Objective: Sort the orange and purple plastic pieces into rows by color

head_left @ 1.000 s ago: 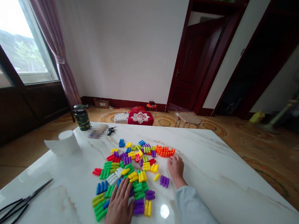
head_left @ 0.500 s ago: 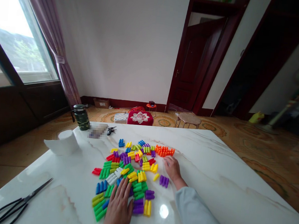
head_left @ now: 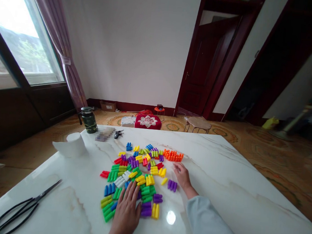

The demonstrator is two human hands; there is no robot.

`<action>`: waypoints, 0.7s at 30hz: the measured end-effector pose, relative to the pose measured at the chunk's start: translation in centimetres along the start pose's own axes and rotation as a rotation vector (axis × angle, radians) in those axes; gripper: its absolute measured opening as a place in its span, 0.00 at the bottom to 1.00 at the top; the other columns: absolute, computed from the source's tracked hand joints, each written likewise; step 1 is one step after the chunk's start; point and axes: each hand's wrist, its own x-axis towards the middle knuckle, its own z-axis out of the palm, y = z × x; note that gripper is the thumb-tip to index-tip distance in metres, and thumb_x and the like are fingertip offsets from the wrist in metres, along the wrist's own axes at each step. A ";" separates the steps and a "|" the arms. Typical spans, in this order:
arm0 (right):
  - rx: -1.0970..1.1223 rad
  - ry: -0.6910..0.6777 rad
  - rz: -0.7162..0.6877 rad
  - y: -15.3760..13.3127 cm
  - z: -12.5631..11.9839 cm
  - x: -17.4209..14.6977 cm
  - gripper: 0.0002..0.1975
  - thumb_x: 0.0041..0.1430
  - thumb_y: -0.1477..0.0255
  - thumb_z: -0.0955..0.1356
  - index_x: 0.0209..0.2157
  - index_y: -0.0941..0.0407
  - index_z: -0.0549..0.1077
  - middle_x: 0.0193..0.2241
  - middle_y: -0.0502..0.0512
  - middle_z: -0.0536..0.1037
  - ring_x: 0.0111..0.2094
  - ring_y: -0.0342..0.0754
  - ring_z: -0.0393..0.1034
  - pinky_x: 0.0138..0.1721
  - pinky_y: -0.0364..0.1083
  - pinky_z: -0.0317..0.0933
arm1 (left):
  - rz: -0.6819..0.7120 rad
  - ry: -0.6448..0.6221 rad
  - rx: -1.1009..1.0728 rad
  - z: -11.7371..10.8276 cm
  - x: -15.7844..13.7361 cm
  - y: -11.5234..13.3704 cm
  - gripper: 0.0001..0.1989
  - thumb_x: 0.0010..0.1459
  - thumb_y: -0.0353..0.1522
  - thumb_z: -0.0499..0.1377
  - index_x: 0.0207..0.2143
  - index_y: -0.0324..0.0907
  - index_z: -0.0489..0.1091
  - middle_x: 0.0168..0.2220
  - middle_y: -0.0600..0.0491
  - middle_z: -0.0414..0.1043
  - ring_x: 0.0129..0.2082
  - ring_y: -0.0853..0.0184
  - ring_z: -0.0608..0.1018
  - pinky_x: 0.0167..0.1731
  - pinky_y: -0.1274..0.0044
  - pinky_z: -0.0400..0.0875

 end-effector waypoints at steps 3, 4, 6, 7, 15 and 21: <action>0.029 -0.137 0.004 -0.8 -1.5 -1.8 0.12 0.56 0.69 0.64 0.37 0.56 0.77 0.37 0.58 0.79 0.32 0.47 0.73 0.36 0.46 0.69 | -0.018 -0.032 -0.010 -0.2 0.0 0.2 0.28 0.61 0.33 0.52 0.64 0.41 0.58 0.64 0.47 0.61 0.65 0.57 0.61 0.63 0.63 0.55; 0.022 -0.211 -0.005 -1.1 -2.0 -2.4 0.11 0.55 0.70 0.65 0.37 0.56 0.78 0.38 0.57 0.79 0.32 0.47 0.72 0.37 0.46 0.69 | -0.024 -0.041 -0.009 -0.2 0.0 0.2 0.27 0.61 0.33 0.52 0.63 0.41 0.58 0.64 0.47 0.61 0.65 0.57 0.61 0.63 0.62 0.55; -0.023 -0.347 -0.023 -2.0 -3.1 -3.3 0.13 0.51 0.72 0.67 0.39 0.54 0.78 0.40 0.56 0.78 0.36 0.48 0.72 0.42 0.47 0.67 | -0.033 -0.062 -0.009 -0.4 0.1 0.3 0.27 0.62 0.33 0.52 0.63 0.40 0.59 0.64 0.46 0.60 0.65 0.57 0.60 0.63 0.62 0.55; -0.052 -0.400 -0.029 -2.5 -3.5 -3.5 0.15 0.49 0.74 0.67 0.40 0.54 0.79 0.41 0.56 0.78 0.38 0.49 0.72 0.44 0.48 0.66 | -0.037 -0.072 -0.012 -0.4 0.1 0.4 0.27 0.62 0.33 0.51 0.63 0.40 0.59 0.65 0.46 0.60 0.65 0.57 0.60 0.63 0.62 0.55; -0.296 -0.671 -0.144 -6.5 -4.3 -2.4 0.26 0.41 0.83 0.65 0.42 0.50 0.79 0.40 0.51 0.80 0.44 0.53 0.69 0.47 0.47 0.61 | -0.041 -0.088 -0.013 -0.3 0.0 0.4 0.27 0.62 0.33 0.51 0.63 0.38 0.58 0.65 0.45 0.59 0.66 0.57 0.59 0.63 0.62 0.54; -0.366 -0.690 -0.106 -6.1 -3.8 -2.9 0.26 0.38 0.84 0.66 0.41 0.50 0.78 0.39 0.51 0.76 0.40 0.49 0.71 0.41 0.43 0.60 | -0.018 -0.037 0.006 0.0 -0.1 0.2 0.26 0.62 0.33 0.52 0.63 0.39 0.59 0.64 0.46 0.60 0.65 0.58 0.61 0.63 0.63 0.54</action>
